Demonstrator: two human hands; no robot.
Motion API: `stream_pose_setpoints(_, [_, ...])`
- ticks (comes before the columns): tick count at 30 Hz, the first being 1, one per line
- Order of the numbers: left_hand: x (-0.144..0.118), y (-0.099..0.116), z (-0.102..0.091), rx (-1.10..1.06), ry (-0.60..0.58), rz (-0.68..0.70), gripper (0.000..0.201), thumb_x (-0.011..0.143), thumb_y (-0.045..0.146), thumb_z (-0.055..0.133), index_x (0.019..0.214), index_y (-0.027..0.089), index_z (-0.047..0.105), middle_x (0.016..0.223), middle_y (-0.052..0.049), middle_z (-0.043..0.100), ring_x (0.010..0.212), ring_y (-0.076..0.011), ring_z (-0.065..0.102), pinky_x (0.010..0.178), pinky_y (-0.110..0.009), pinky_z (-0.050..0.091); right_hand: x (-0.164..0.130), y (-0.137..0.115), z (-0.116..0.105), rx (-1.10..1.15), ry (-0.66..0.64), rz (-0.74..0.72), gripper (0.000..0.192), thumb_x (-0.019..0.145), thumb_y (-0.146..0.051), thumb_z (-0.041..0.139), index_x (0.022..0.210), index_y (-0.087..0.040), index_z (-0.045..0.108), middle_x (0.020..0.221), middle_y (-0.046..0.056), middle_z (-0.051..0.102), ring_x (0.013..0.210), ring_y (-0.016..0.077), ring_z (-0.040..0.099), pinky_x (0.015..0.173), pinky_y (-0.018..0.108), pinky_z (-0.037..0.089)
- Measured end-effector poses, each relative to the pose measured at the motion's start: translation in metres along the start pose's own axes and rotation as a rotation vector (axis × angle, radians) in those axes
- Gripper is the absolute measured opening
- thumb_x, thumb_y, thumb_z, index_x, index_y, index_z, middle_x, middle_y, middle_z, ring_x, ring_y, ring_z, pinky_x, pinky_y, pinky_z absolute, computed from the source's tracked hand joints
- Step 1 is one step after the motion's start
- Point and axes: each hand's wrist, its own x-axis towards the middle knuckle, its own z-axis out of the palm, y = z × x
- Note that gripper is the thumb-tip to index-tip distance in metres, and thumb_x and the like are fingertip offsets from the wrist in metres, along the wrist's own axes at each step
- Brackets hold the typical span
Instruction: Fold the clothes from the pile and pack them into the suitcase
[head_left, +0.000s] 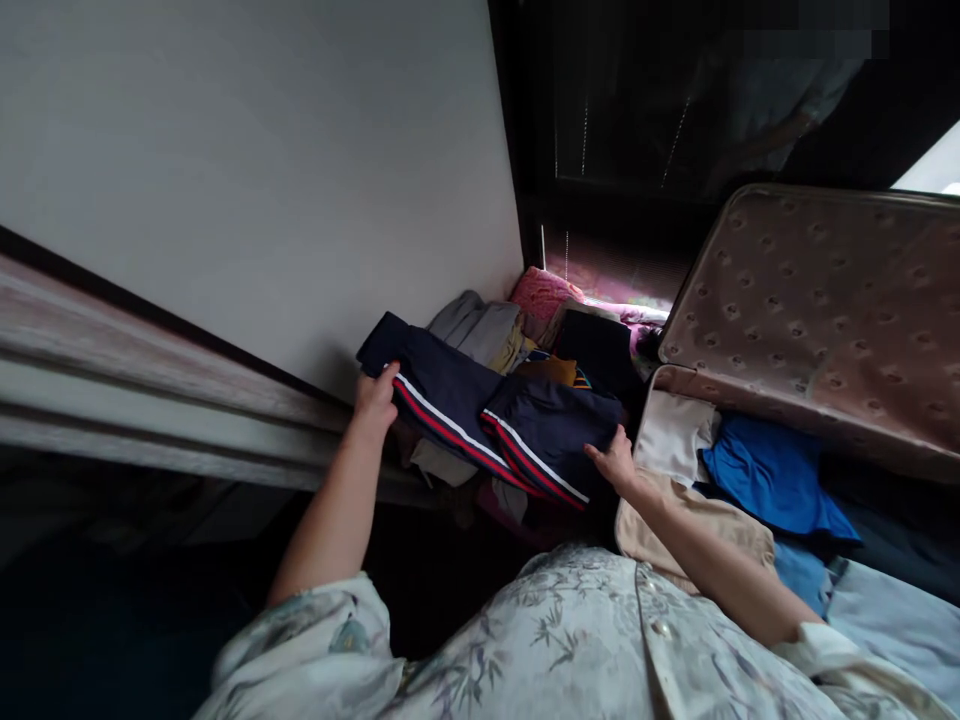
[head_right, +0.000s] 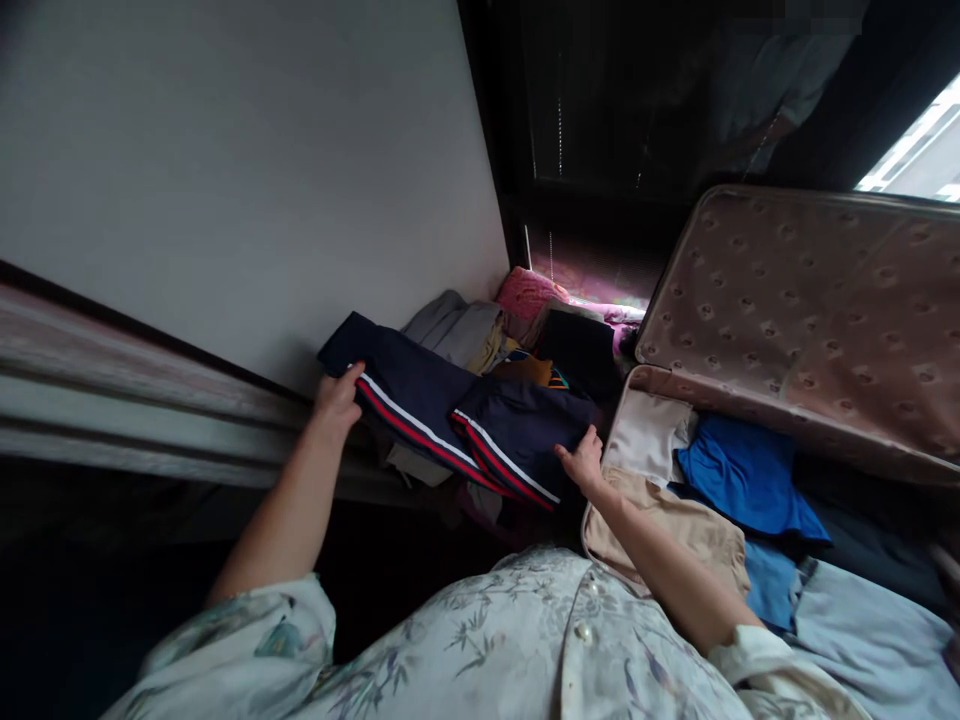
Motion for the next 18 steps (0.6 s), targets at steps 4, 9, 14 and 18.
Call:
stream_pose_setpoints(4, [0.019, 0.014, -0.008, -0.149, -0.045, -0.181, 0.028, 0.079, 0.002, 0.067, 0.102, 0.016, 0.074, 0.08, -0.002, 0.076, 0.08, -0.0157, 0.073, 0.096, -0.037, 0.06, -0.011, -0.01, 0.006, -0.074, 0.044, 0.062, 0.106, 0.073, -0.047, 0.07, 0.157, -0.006, 0.021, 0.147, 0.03, 0.043, 0.136, 0.0455, 0.044, 0.11, 0.057, 0.038])
stream_pose_setpoints(9, [0.012, 0.005, -0.004, -0.214, -0.097, -0.285, 0.028, 0.08, -0.001, 0.067, 0.102, 0.014, 0.075, 0.075, -0.003, 0.075, 0.074, -0.0163, 0.074, 0.092, -0.037, 0.062, -0.04, -0.06, 0.006, -0.341, -0.037, -0.485, 0.072, 0.091, -0.041, 0.054, 0.156, -0.018, 0.035, 0.148, 0.019, 0.044, 0.133, 0.037, 0.044, 0.11, 0.051, 0.038])
stream_pose_setpoints(14, [0.008, 0.0, -0.003, -0.251, -0.164, -0.307, 0.029, 0.079, -0.001, 0.069, 0.104, 0.013, 0.075, 0.076, -0.004, 0.075, 0.079, -0.0186, 0.075, 0.093, -0.038, 0.062, -0.06, -0.125, 0.037, -0.479, -0.359, -0.653, 0.08, 0.09, -0.048, 0.063, 0.159, -0.02, 0.033, 0.147, 0.018, 0.046, 0.127, 0.033, 0.048, 0.101, 0.041, 0.046])
stream_pose_setpoints(18, [0.006, 0.001, -0.004, -0.261, -0.159, -0.317, 0.028, 0.077, -0.001, 0.072, 0.101, 0.013, 0.075, 0.077, -0.004, 0.076, 0.078, -0.0188, 0.076, 0.093, -0.039, 0.062, -0.052, -0.152, 0.072, -0.626, -0.366, -0.61, 0.099, 0.083, -0.053, 0.071, 0.163, -0.019, 0.025, 0.158, 0.024, 0.032, 0.133, 0.0424, 0.044, 0.103, 0.05, 0.043])
